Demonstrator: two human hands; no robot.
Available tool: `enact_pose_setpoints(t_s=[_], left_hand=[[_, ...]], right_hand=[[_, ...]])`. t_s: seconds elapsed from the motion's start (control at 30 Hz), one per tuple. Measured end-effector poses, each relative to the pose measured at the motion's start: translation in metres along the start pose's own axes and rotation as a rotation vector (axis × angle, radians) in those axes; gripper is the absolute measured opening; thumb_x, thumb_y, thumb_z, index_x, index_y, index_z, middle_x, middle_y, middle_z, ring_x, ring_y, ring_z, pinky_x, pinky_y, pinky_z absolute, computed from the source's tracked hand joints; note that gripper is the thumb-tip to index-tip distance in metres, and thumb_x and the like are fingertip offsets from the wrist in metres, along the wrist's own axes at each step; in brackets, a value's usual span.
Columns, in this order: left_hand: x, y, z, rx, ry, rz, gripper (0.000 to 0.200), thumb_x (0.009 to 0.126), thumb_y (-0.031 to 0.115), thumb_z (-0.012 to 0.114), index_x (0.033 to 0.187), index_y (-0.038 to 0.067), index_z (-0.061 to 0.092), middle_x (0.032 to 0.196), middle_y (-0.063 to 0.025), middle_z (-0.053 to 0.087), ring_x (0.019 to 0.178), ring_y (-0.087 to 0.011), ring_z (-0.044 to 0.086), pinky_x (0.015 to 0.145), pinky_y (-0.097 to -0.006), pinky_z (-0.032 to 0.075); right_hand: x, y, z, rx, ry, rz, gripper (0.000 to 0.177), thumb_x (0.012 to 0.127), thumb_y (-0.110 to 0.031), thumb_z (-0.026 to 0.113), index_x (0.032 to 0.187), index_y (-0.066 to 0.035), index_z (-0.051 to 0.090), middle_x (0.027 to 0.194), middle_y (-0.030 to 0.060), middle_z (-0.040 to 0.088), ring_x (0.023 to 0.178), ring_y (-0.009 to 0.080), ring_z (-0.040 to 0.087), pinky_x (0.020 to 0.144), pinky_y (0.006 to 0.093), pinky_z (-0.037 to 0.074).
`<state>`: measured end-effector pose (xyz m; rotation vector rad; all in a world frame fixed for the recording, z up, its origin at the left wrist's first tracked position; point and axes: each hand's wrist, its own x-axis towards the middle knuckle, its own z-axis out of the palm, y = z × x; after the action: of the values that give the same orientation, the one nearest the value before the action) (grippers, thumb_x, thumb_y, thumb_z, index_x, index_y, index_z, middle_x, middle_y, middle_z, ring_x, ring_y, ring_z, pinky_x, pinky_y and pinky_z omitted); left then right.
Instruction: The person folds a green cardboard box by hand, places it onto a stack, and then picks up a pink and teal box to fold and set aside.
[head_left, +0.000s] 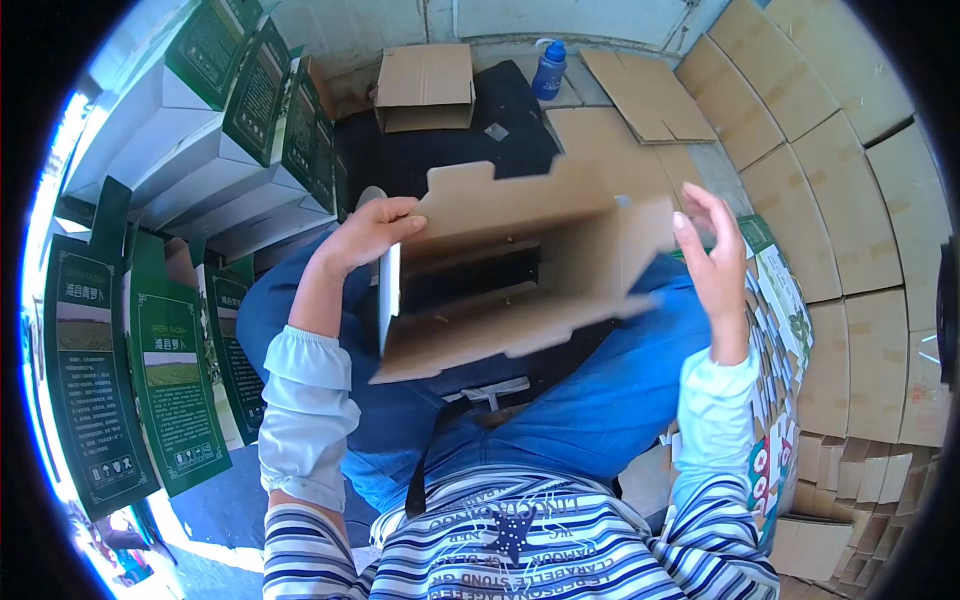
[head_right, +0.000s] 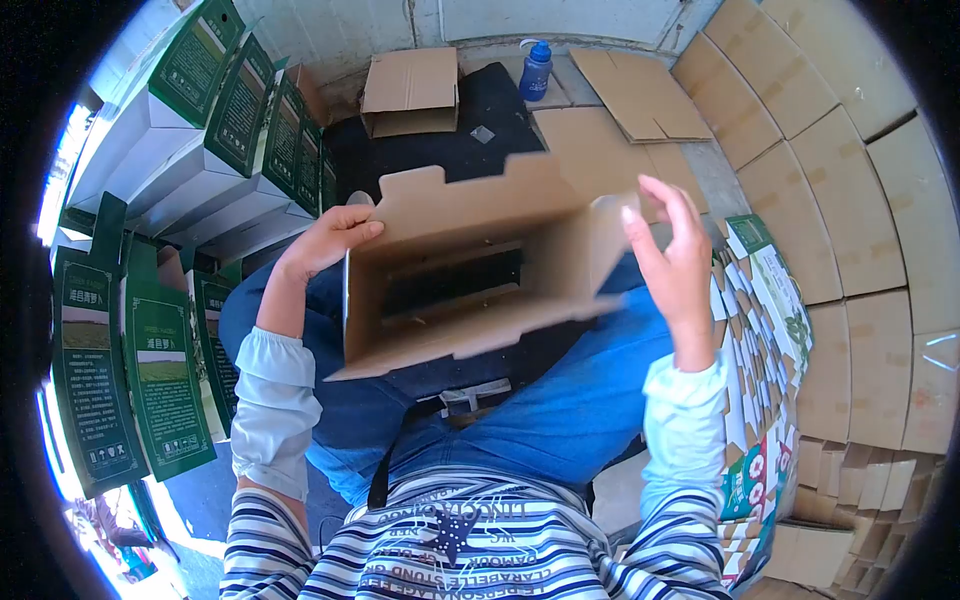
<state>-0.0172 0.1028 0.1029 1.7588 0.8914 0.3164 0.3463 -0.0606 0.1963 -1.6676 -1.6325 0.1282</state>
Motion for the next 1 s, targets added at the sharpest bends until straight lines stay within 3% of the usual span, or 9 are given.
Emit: enact_pose_setpoints(t_s=[0.1, 0.23, 0.33, 0.47, 0.53, 0.67, 0.7, 0.8, 1.0], left_hand=[[0.008, 0.023, 0.003, 0.053, -0.058, 0.121, 0.020, 0.092, 0.023, 0.054, 0.090, 0.003, 0.058, 0.069, 0.0050, 0.040, 0.070, -0.0069, 0.039, 0.064, -0.0250, 0.036], [0.017, 0.056, -0.004, 0.114, -0.153, -0.017, 0.022, 0.092, 0.025, 0.054, 0.089, 0.003, 0.058, 0.070, 0.0058, 0.042, 0.072, -0.0057, 0.039, 0.065, -0.0236, 0.036], [0.040, 0.036, -0.020, -0.025, -0.118, 0.094, 0.026, 0.092, 0.029, 0.053, 0.093, 0.005, 0.062, 0.082, 0.0033, 0.056, 0.082, -0.0059, 0.049, 0.076, -0.0227, 0.041], [0.025, 0.054, -0.081, -0.348, 0.727, 0.236, 0.039, 0.091, 0.041, 0.050, 0.110, 0.008, 0.059, 0.105, -0.0054, 0.060, 0.105, -0.0178, 0.053, 0.093, -0.0358, 0.038], [-0.004, 0.057, -0.087, -0.333, 0.902, 0.116, 0.049, 0.089, 0.048, 0.052, 0.116, 0.007, 0.055, 0.114, -0.0071, 0.057, 0.113, -0.0186, 0.048, 0.096, -0.0401, 0.035], [-0.021, 0.059, -0.012, -0.217, 0.615, -0.122, 0.092, 0.076, 0.068, 0.055, 0.134, -0.001, 0.036, 0.134, -0.0187, 0.041, 0.126, -0.0277, 0.037, 0.101, -0.0464, 0.031], [-0.016, 0.055, 0.019, -0.191, 0.635, -0.099, 0.099, 0.076, 0.064, 0.059, 0.140, -0.004, 0.024, 0.140, -0.0233, 0.033, 0.129, -0.0309, 0.034, 0.105, -0.0438, 0.028], [0.019, 0.011, 0.063, -0.008, 0.522, 0.050, 0.090, 0.077, 0.042, 0.068, 0.135, -0.011, 0.025, 0.132, -0.0296, 0.040, 0.123, -0.0349, 0.043, 0.101, -0.0374, 0.034], [0.031, 0.053, 0.044, 0.008, 0.412, 0.066, 0.071, 0.082, 0.019, 0.064, 0.137, -0.007, 0.027, 0.132, -0.0206, 0.044, 0.121, -0.0229, 0.044, 0.101, -0.0308, 0.034]], right_hand=[[0.025, 0.002, -0.002, -0.262, -0.350, -0.361, 0.053, 0.078, -0.031, 0.067, 0.120, -0.001, 0.052, 0.107, 0.0189, 0.062, 0.098, 0.0373, 0.058, 0.088, 0.0403, 0.045], [0.039, 0.009, 0.027, -0.116, -0.999, -0.105, 0.045, 0.082, -0.035, 0.063, 0.109, 0.001, 0.059, 0.092, 0.0202, 0.064, 0.086, 0.0320, 0.062, 0.077, 0.0362, 0.047], [0.037, 0.013, 0.038, 0.008, -0.967, 0.025, 0.039, 0.084, -0.035, 0.061, 0.100, 0.001, 0.063, 0.086, 0.0186, 0.065, 0.076, 0.0294, 0.062, 0.071, 0.0330, 0.047], [0.020, 0.037, 0.053, 0.290, -0.704, 0.174, 0.031, 0.087, -0.028, 0.061, 0.099, 0.000, 0.063, 0.085, 0.0048, 0.066, 0.075, 0.0101, 0.057, 0.071, 0.0268, 0.046], [0.011, 0.051, 0.065, 0.475, -0.566, 0.285, 0.030, 0.087, -0.027, 0.061, 0.100, 0.000, 0.063, 0.089, 0.0034, 0.066, 0.078, 0.0099, 0.058, 0.072, 0.0264, 0.046], [-0.002, 0.062, 0.095, 0.734, -0.367, 0.493, 0.030, 0.087, -0.025, 0.061, 0.103, 0.000, 0.060, 0.093, 0.0037, 0.064, 0.083, 0.0097, 0.059, 0.075, 0.0255, 0.046], [-0.006, 0.055, 0.103, 0.787, -0.290, 0.511, 0.029, 0.088, -0.025, 0.059, 0.101, 0.001, 0.059, 0.085, 0.0036, 0.063, 0.074, 0.0098, 0.060, 0.065, 0.0252, 0.047], [-0.003, 0.043, 0.098, 0.723, -0.310, 0.645, 0.029, 0.088, -0.028, 0.058, 0.099, -0.001, 0.059, 0.084, 0.0038, 0.063, 0.069, 0.0101, 0.060, 0.056, 0.0235, 0.046], [-0.007, 0.037, 0.089, 0.773, -0.264, 0.613, 0.030, 0.088, -0.030, 0.057, 0.099, -0.003, 0.059, 0.082, 0.0027, 0.063, 0.065, 0.0101, 0.060, 0.051, 0.0223, 0.045]])
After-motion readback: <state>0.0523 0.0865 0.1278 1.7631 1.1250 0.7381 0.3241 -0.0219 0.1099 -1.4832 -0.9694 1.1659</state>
